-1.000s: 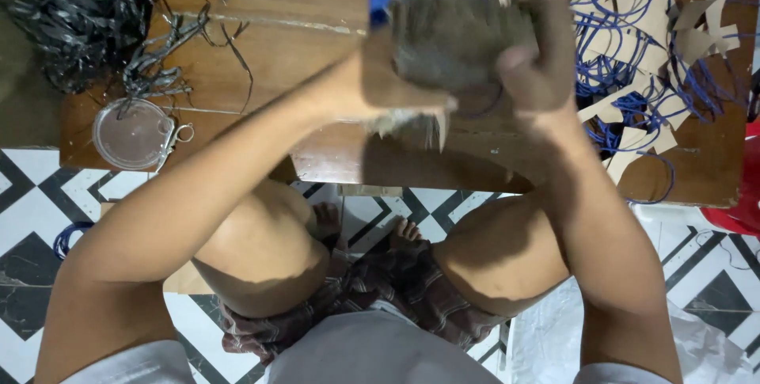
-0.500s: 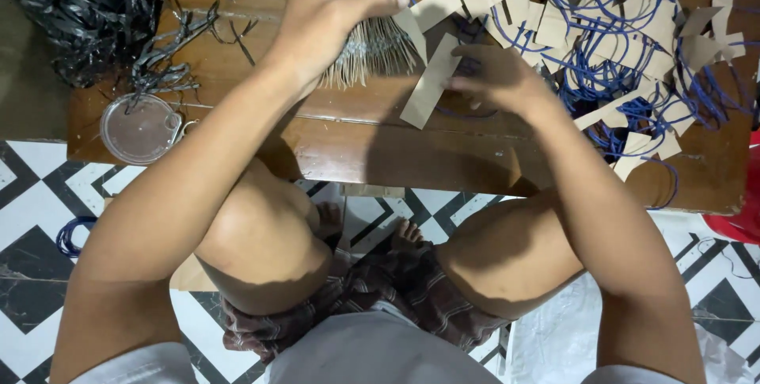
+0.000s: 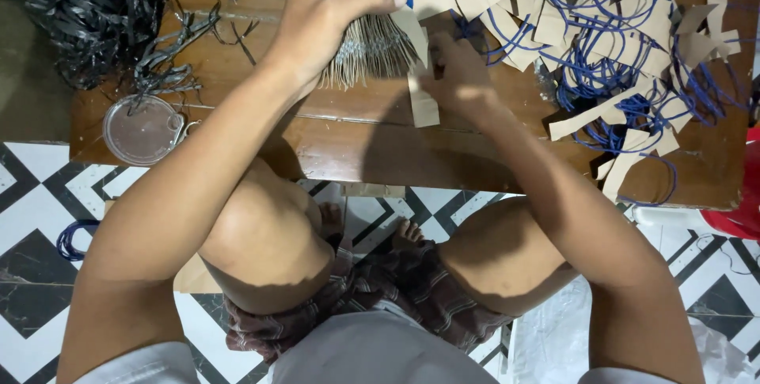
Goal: Sorting and organizing a large stack of cardboard tags with blue strings attached on a wooden table.
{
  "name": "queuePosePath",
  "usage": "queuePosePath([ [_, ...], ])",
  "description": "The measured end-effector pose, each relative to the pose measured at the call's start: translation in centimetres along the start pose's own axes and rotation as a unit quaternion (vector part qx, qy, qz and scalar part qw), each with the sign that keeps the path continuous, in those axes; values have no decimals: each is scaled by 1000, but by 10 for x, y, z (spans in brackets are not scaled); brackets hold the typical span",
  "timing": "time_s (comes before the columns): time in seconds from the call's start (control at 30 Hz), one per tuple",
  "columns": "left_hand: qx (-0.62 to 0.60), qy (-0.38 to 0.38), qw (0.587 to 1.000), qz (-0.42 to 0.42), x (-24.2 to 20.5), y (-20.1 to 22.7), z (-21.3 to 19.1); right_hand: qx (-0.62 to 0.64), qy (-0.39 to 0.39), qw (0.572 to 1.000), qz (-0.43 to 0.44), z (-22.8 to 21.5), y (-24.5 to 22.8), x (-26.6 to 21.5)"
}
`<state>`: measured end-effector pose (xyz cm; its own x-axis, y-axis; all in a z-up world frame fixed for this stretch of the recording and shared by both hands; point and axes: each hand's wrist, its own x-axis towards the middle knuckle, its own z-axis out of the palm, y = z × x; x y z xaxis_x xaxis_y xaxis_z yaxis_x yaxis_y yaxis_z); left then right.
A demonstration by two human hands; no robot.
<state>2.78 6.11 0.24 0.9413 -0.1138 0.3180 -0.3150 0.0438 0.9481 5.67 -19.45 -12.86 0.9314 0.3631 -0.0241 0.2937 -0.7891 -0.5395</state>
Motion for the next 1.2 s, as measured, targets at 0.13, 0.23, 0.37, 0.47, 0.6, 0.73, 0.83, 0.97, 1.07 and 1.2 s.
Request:
queuePosePath([
  [0.13, -4, 6, 1000, -2, -2, 0, 0, -174, 20, 984, -27, 21, -4, -5],
  [0.23, -19, -13, 1000, 12, -3, 5, 0, -154, 39, 986, -58, 38, 12, -4],
  [0.37, -26, -12, 1000, 11, -5, 5, 0, -137, -25, 990, -2, 9, -9, -7],
  [0.47, -22, -10, 1000, 20, -1, 1, -1, -19, -108, 994, -3, -51, -53, -10],
  [0.6, -43, -15, 998, 44, -1, 8, 0, 176, -74, 980, -46, -113, -90, -37],
  [0.73, -63, -24, 998, 12, -1, 7, 4, 185, 7, 981, -59, -134, -83, -43],
  [0.83, -45, -14, 999, -19, -1, 7, 10, 219, 80, 972, -25, -143, -82, -50],
  [0.97, -70, -13, 997, 4, -1, 0, 11, 110, 152, 977, -102, -151, -68, -55],
  [1.07, -81, -12, 997, 1, -2, 4, 13, 114, 201, 965, -125, -150, -53, -55],
  [1.2, -28, -57, 980, -191, 4, -9, 25, 260, 230, 921, -176, -142, -54, -52],
])
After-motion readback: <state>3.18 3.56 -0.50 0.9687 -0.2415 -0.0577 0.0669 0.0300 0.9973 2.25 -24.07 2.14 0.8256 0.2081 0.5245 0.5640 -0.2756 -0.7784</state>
